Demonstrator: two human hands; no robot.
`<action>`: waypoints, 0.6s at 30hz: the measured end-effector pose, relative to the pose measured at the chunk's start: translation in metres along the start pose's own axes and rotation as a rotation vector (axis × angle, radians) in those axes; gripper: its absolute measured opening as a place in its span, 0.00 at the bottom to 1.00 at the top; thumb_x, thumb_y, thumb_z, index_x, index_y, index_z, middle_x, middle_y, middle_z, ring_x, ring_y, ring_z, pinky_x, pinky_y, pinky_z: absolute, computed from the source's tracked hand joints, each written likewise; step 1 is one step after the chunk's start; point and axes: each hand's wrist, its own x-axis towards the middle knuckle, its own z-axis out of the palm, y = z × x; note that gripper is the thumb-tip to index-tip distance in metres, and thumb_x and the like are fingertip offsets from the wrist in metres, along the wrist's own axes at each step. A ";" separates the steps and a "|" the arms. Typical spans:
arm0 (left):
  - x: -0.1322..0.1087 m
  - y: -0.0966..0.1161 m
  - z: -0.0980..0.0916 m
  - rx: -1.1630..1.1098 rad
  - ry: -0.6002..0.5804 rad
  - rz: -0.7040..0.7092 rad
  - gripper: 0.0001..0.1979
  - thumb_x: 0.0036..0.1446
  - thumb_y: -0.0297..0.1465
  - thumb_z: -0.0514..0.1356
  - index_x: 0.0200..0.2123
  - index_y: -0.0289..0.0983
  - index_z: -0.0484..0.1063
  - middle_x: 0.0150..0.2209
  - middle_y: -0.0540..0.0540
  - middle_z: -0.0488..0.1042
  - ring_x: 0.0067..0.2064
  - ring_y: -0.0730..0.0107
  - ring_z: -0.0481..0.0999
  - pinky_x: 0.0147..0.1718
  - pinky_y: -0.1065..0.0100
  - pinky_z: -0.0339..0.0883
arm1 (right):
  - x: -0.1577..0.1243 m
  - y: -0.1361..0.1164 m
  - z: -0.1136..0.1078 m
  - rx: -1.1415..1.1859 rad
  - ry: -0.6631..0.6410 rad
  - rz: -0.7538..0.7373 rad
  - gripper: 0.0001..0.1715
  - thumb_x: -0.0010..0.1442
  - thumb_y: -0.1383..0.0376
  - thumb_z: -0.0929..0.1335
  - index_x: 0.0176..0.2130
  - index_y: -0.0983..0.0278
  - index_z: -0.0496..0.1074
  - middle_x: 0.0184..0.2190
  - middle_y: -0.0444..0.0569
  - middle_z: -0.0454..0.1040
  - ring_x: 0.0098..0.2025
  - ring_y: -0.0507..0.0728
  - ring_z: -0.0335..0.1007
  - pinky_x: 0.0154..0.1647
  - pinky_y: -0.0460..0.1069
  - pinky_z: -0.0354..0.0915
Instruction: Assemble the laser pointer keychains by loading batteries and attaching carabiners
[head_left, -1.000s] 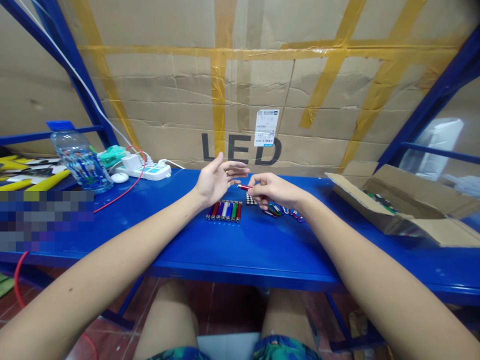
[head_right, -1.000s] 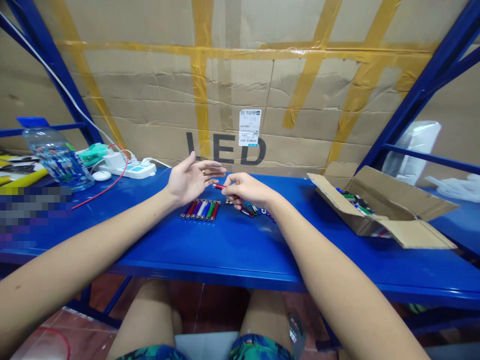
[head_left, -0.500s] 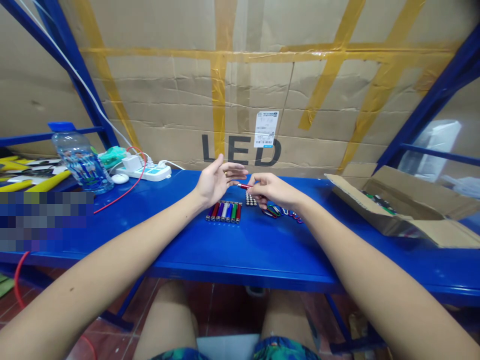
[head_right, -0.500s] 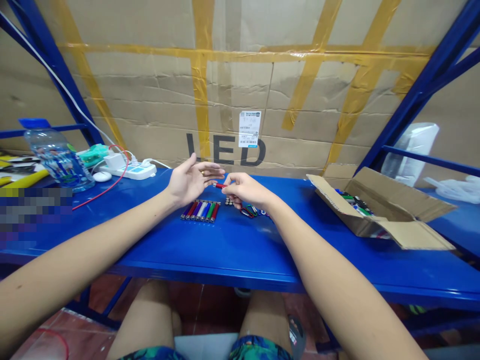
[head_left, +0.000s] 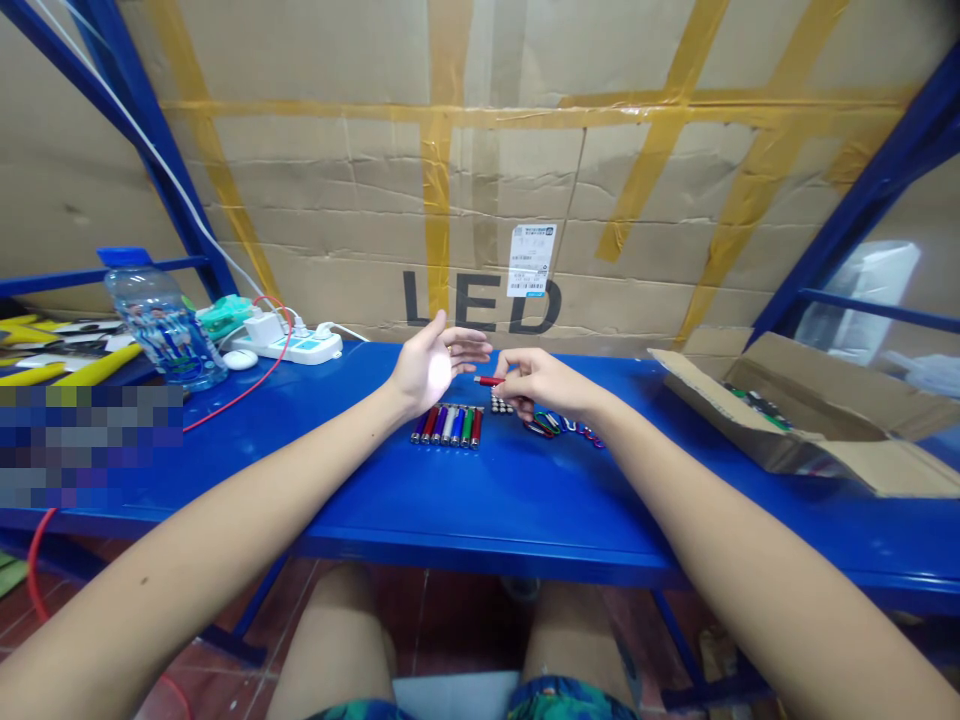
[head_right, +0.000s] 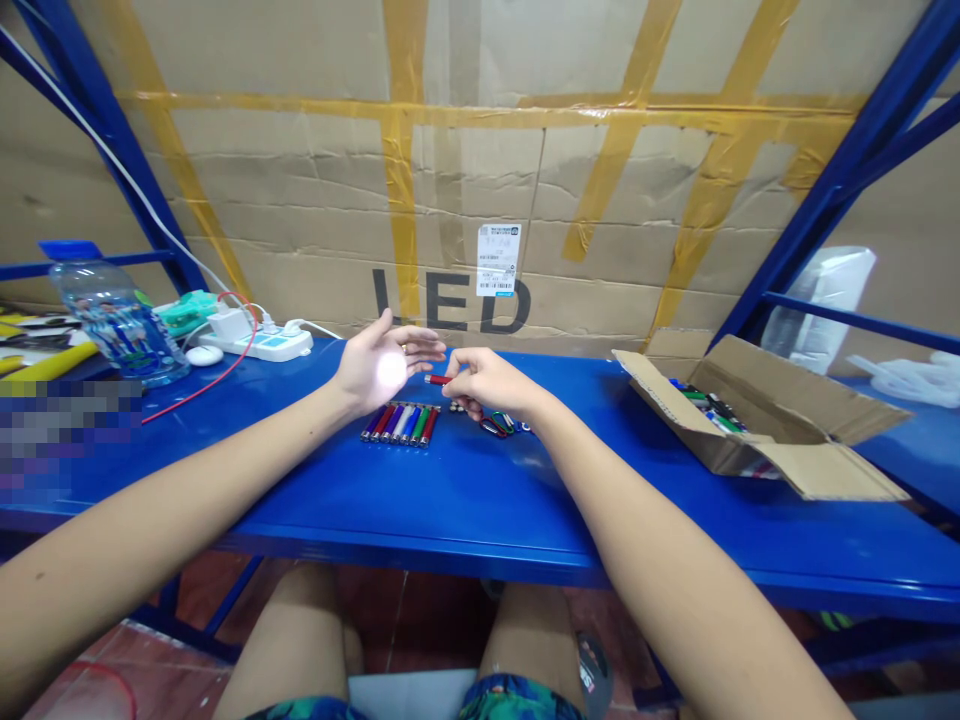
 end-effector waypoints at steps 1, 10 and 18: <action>0.000 0.000 0.000 -0.004 0.002 0.003 0.38 0.58 0.62 0.45 0.41 0.36 0.78 0.47 0.34 0.80 0.53 0.47 0.76 0.48 0.49 0.70 | 0.000 0.000 0.000 -0.001 0.002 -0.005 0.12 0.53 0.67 0.71 0.31 0.60 0.62 0.16 0.39 0.67 0.15 0.50 0.60 0.17 0.47 0.60; 0.002 -0.005 -0.003 -0.219 0.005 -0.040 0.33 0.61 0.57 0.48 0.38 0.34 0.78 0.43 0.35 0.80 0.50 0.50 0.77 0.49 0.52 0.68 | 0.000 0.002 0.000 -0.020 -0.001 -0.009 0.11 0.55 0.66 0.71 0.31 0.61 0.63 0.17 0.39 0.67 0.16 0.49 0.62 0.17 0.46 0.61; 0.003 -0.005 -0.003 -0.271 0.002 -0.051 0.32 0.61 0.55 0.49 0.36 0.34 0.78 0.39 0.36 0.81 0.47 0.53 0.78 0.48 0.55 0.67 | 0.001 0.000 0.002 -0.047 0.018 0.003 0.11 0.56 0.66 0.70 0.31 0.61 0.62 0.14 0.39 0.67 0.15 0.50 0.60 0.16 0.46 0.60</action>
